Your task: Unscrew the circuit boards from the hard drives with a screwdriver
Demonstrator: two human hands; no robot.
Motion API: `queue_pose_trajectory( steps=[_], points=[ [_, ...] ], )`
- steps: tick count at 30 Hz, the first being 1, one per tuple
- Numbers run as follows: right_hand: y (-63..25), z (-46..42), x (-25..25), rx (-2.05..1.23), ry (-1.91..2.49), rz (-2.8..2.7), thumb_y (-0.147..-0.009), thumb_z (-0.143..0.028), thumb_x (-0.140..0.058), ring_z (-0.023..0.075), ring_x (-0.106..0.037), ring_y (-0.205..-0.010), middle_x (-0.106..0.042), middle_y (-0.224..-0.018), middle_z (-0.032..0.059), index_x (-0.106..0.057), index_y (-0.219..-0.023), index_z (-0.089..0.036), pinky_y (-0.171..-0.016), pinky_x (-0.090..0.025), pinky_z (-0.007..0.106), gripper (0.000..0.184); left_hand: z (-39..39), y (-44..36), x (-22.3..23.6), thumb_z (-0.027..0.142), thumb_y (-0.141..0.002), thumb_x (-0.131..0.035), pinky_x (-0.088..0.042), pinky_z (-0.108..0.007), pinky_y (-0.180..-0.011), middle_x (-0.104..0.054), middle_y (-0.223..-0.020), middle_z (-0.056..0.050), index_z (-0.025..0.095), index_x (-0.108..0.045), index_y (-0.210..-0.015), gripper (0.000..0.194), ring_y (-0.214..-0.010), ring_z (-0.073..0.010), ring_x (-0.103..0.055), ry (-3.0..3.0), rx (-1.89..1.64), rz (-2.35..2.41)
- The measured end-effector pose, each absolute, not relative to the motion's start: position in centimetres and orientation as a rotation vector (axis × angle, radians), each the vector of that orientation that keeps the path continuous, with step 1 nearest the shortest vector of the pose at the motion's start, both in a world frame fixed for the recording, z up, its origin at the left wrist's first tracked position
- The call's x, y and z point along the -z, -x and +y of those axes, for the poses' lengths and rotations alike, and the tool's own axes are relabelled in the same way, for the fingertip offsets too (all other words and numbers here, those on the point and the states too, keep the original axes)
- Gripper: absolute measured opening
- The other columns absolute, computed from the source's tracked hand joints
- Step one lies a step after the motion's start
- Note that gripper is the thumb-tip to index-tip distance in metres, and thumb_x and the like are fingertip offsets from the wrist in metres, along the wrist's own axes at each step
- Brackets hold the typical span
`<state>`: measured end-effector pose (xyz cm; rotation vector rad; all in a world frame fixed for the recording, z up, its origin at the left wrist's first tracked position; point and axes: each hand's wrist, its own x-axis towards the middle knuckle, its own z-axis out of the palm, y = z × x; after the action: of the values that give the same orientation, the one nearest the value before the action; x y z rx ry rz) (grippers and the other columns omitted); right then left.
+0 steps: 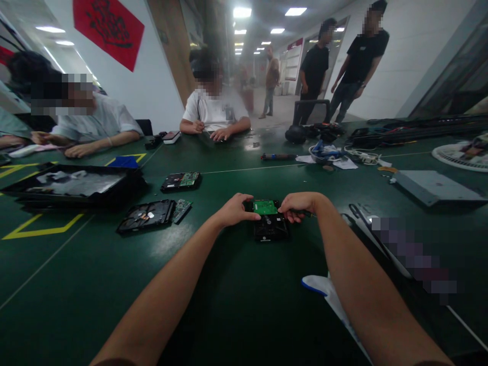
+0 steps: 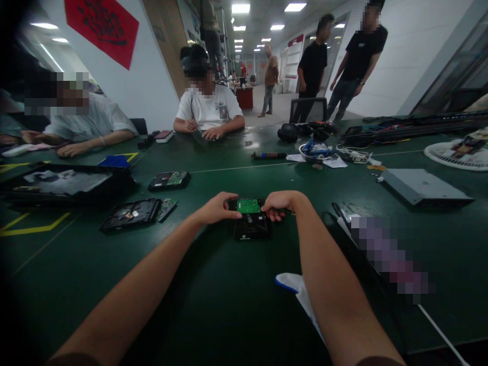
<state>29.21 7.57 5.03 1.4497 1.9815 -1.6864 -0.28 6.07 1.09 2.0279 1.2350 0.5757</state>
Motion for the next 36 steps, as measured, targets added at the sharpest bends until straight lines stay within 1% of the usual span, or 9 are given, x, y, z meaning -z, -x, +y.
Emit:
queue_pose_trajectory(
  steps=[4,9,13,17,20,21,25,30,36],
  points=[
    [-29.1,7.8,-4.9,1.686,-1.477,2.01,-0.095,-0.041,-0.058,0.0098,-0.057,-0.051,-0.07,-0.069,0.0066,-0.064,-0.075,-0.013,-0.043,-0.033,0.022,0.035,5.9,0.4,-0.9,0.059,-0.067,-0.09,-0.051,-0.032,-0.068,-0.063,-0.119,-0.011,0.019,-0.056,-0.146,0.095,-0.081,-0.0179,-0.061,-1.982,-0.638,1.195],
    [-28.7,7.7,-4.9,1.668,-1.538,2.004,-0.093,-0.046,-0.061,0.0103,-0.056,-0.051,-0.069,-0.069,0.0069,-0.064,-0.075,-0.014,-0.043,-0.032,0.023,0.037,5.8,0.4,-0.9,0.059,-0.069,-0.089,-0.041,-0.028,-0.058,-0.06,-0.082,0.0,0.018,-0.055,-0.146,0.093,-0.069,-0.0161,-0.056,-1.931,-0.627,1.178],
    [-28.7,7.5,-5.1,1.653,-1.534,2.026,-0.094,-0.05,-0.061,0.0117,-0.055,-0.052,-0.067,-0.069,0.007,-0.062,-0.073,-0.016,-0.045,-0.034,0.024,0.04,5.8,0.5,-0.9,0.059,-0.07,-0.088,-0.038,-0.028,-0.058,-0.057,-0.074,0.003,0.021,-0.056,-0.145,0.09,-0.064,-0.0153,-0.054,-1.926,-0.611,1.155],
    [-29.1,7.7,-6.0,1.519,-1.732,2.185,-0.095,-0.047,-0.062,0.0135,-0.056,-0.055,-0.066,-0.07,0.0063,-0.063,-0.079,-0.018,-0.047,-0.037,0.026,0.033,5.7,0.5,-1.0,0.059,-0.072,-0.086,-0.039,-0.028,-0.059,-0.058,-0.074,0.003,0.022,-0.057,-0.145,0.087,-0.064,-0.0158,-0.055,-1.927,-0.601,1.143],
    [-29.2,7.8,-7.3,1.331,-2.027,2.38,-0.09,-0.034,-0.065,0.0165,-0.061,-0.064,-0.069,-0.079,0.007,-0.065,-0.092,-0.02,-0.051,-0.042,0.027,0.014,5.6,0.6,-1.1,0.059,-0.072,-0.086,-0.039,-0.029,-0.06,-0.058,-0.076,0.003,0.023,-0.058,-0.144,0.085,-0.066,-0.0165,-0.055,-1.949,-0.601,1.157],
    [-29.2,7.8,-7.8,1.276,-2.121,2.434,-0.088,-0.028,-0.065,0.0179,-0.063,-0.069,-0.07,-0.083,0.0071,-0.066,-0.098,-0.02,-0.053,-0.044,0.027,0.013,5.5,0.6,-1.1,0.059,-0.072,-0.086,-0.039,-0.029,-0.06,-0.058,-0.076,0.003,0.024,-0.058,-0.144,0.084,-0.067,-0.0165,-0.055,-1.956,-0.604,1.157],
    [-28.5,7.2,-9.8,1.135,-2.227,2.681,-0.084,-0.02,-0.065,0.0222,-0.069,-0.082,-0.073,-0.092,0.0085,-0.064,-0.118,-0.02,-0.062,-0.052,0.031,0.034,5.4,0.7,-1.0,0.058,-0.073,-0.085,-0.041,-0.029,-0.062,-0.059,-0.078,0.003,0.024,-0.057,-0.145,0.084,-0.067,-0.0165,-0.056,-1.949,-0.603,1.157],
    [-27.6,6.6,-11.1,0.916,-2.249,2.963,-0.093,-0.027,-0.066,0.0242,-0.073,-0.092,-0.077,-0.093,0.0085,-0.061,-0.122,-0.02,-0.083,-0.057,0.038,0.031,5.1,0.5,-0.8,0.06,-0.074,-0.084,-0.044,-0.029,-0.061,-0.06,-0.081,0.001,0.02,-0.056,-0.145,0.086,-0.07,-0.0173,-0.058,-1.93,-0.641,1.226],
    [-27.6,7.1,-11.3,0.925,-2.426,3.005,-0.091,-0.04,-0.072,0.0263,-0.073,-0.096,-0.075,-0.101,0.01,-0.055,-0.13,-0.021,-0.086,-0.059,0.042,0.046,5.4,0.2,-0.7,0.064,-0.071,-0.085,-0.055,-0.034,-0.071,-0.058,-0.122,-0.009,0.019,-0.062,-0.136,0.083,-0.079,-0.0166,-0.062,-1.991,-0.694,1.241]
  ],
)
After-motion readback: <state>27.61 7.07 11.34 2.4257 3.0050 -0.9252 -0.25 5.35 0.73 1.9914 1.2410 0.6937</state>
